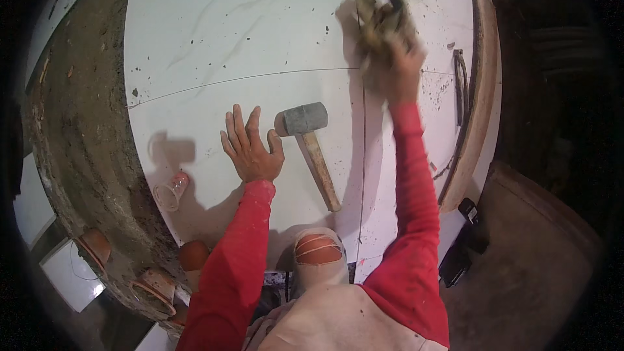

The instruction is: The person taps a floor tile with a rubber mallet, wipes the surface with a cloth, and pours liquid from a cup into the gaps between tiles before spreading it with a trowel.

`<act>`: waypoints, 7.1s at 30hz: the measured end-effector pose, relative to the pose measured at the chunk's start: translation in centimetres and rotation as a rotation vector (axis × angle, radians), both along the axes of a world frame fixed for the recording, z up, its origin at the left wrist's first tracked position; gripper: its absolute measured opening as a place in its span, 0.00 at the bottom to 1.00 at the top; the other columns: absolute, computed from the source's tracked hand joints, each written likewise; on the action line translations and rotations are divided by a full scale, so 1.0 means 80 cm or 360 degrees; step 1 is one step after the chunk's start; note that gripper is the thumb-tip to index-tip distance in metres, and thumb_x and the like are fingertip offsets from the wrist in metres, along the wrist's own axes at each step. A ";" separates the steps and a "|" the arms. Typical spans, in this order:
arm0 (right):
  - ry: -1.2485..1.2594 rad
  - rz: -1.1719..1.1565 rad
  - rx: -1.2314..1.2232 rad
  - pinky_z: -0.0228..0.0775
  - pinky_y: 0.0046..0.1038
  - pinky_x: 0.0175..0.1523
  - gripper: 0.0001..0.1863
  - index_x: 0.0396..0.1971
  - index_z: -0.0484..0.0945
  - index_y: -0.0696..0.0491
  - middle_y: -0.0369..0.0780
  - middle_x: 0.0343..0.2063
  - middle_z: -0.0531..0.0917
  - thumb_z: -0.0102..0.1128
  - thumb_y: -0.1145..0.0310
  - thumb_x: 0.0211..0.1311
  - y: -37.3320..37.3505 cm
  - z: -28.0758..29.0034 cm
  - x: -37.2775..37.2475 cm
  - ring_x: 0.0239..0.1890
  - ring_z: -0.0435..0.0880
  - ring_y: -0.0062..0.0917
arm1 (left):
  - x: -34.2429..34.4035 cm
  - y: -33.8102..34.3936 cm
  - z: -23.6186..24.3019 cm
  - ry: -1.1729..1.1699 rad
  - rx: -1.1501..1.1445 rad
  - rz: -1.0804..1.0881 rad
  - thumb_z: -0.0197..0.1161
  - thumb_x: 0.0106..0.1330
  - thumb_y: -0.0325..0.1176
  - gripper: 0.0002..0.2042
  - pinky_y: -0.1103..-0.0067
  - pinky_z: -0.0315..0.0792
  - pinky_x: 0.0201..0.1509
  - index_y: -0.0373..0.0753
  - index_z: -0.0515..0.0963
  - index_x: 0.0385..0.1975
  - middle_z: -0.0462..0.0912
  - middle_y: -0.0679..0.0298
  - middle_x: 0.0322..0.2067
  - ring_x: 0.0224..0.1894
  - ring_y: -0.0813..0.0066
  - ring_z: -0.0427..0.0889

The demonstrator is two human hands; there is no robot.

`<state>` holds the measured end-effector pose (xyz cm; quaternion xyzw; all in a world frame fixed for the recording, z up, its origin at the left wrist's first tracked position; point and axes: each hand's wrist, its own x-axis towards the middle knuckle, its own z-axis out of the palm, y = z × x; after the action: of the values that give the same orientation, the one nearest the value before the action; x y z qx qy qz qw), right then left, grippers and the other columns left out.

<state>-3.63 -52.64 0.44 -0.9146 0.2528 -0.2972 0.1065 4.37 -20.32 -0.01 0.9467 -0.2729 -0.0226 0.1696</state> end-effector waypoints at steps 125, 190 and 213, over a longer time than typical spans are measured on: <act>0.0008 -0.0364 0.0854 0.76 0.35 0.47 0.19 0.33 0.84 0.55 0.49 0.33 0.87 0.56 0.53 0.68 -0.100 -0.048 0.139 0.40 0.87 0.42 | -0.005 -0.006 0.005 0.0082 0.0014 -0.0007 0.60 0.60 0.32 0.33 0.50 0.42 0.76 0.50 0.63 0.69 0.54 0.55 0.74 0.77 0.53 0.49; 0.0587 -0.0417 0.1185 0.74 0.32 0.29 0.09 0.40 0.83 0.53 0.44 0.19 0.83 0.56 0.70 0.64 0.147 0.038 -0.137 0.20 0.83 0.32 | -0.006 -0.003 -0.009 -0.0015 -0.0001 -0.0016 0.61 0.60 0.33 0.32 0.48 0.45 0.75 0.52 0.64 0.68 0.55 0.58 0.74 0.77 0.54 0.51; 0.0871 -0.0120 0.0337 0.74 0.46 0.33 0.07 0.34 0.73 0.56 0.53 0.21 0.81 0.56 0.67 0.67 0.049 -0.007 -0.010 0.26 0.82 0.52 | -0.006 -0.002 -0.006 0.0031 -0.0001 -0.0016 0.60 0.61 0.33 0.32 0.48 0.44 0.75 0.53 0.63 0.69 0.55 0.58 0.74 0.77 0.54 0.51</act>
<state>-4.42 -48.68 -0.11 -0.9345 0.3354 -0.0152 0.1179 3.91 -20.51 -0.46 0.9450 -0.2761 -0.0325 0.1723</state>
